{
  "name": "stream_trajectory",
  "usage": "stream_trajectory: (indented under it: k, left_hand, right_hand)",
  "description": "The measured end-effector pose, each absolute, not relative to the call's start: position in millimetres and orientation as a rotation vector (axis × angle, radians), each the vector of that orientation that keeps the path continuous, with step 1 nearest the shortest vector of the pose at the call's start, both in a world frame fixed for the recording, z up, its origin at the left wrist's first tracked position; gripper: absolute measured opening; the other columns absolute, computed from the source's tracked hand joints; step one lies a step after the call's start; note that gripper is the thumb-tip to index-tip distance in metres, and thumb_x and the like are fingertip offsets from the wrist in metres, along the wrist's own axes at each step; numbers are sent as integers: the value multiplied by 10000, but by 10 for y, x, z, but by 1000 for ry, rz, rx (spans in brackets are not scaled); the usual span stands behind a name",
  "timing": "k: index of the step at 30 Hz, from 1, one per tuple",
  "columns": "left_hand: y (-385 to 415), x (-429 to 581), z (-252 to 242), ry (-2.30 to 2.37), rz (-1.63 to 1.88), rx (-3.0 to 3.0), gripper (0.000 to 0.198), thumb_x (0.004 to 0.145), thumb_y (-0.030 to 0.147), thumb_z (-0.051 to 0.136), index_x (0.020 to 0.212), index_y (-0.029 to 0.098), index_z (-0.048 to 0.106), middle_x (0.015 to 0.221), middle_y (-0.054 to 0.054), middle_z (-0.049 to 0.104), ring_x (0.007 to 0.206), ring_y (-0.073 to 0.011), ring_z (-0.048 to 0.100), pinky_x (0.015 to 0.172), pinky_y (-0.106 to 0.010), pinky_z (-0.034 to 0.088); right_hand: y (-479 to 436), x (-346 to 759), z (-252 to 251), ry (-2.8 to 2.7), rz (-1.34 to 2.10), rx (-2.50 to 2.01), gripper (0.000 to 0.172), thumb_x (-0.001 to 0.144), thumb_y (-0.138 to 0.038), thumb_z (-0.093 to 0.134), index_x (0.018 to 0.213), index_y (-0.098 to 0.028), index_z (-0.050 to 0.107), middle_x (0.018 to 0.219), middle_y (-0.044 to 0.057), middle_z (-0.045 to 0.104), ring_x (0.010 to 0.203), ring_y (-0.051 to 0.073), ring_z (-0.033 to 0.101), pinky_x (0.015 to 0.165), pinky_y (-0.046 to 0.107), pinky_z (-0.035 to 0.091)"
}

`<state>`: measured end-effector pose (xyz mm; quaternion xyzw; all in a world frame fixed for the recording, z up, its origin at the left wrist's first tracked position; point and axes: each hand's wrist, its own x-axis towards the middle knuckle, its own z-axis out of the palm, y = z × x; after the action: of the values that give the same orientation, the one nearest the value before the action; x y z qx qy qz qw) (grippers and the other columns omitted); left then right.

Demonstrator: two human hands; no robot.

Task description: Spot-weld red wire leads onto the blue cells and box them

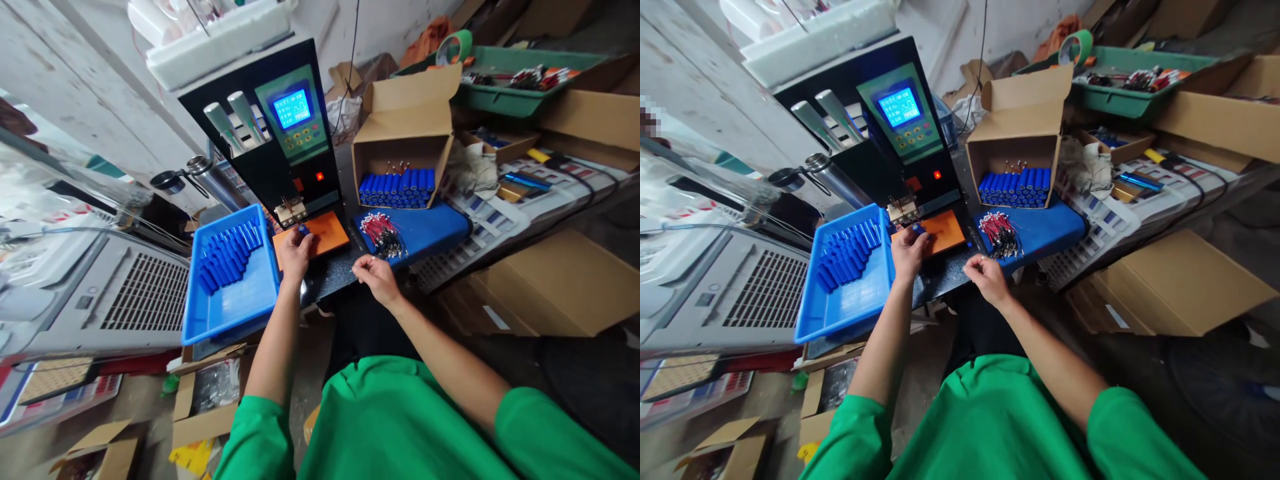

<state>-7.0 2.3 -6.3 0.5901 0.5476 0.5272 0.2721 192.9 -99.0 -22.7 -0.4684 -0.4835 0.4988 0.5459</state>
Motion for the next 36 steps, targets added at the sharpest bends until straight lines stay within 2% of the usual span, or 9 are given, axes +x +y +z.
stream_trajectory:
  k: [5,8,12,16,22,36]
  left_hand:
    - [1,-77,-72,1453,1421,1528,273,806,390,694,967,170,685,908,-54,732,867,-187,693,826,-316,583]
    - [-19,-73,-82,1478,1402,1540,260,829,389,676,973,174,696,932,-55,740,903,-194,699,861,-316,574]
    - [-35,-66,-89,1474,1411,1534,305,846,381,661,1057,166,706,967,-66,750,924,-209,710,888,-338,570]
    - [-27,-62,-97,1503,1437,1550,342,851,359,663,1130,167,710,1098,-84,752,1038,-228,702,984,-364,541]
    - [-25,-50,-90,1541,1440,1553,351,868,351,656,1169,178,711,1110,-74,754,1049,-227,702,997,-367,539]
    - [-48,-25,-46,1471,1453,1549,308,871,349,659,1122,180,721,1104,-80,753,1058,-242,702,1001,-396,544]
  right_hand:
    - [-505,1798,135,-1261,1007,-1036,266,786,-460,662,727,-207,607,737,27,626,702,170,553,716,310,471]
    - [-167,1625,212,-1243,1026,-991,254,769,-440,662,730,-194,611,765,29,639,732,170,570,750,311,478]
    - [175,1362,132,-1141,1163,-952,240,742,-419,659,707,-189,602,698,12,623,680,160,568,687,293,470]
    - [338,1169,36,-1077,1222,-983,209,736,-383,660,704,-186,596,676,2,622,667,152,573,647,269,456]
    - [361,1059,52,-1116,1196,-1008,198,766,-367,636,699,-184,600,667,-14,603,665,142,550,632,254,423]
    - [272,1062,171,-1217,1075,-1120,148,785,-310,611,700,-190,596,708,4,648,721,172,593,680,275,440]
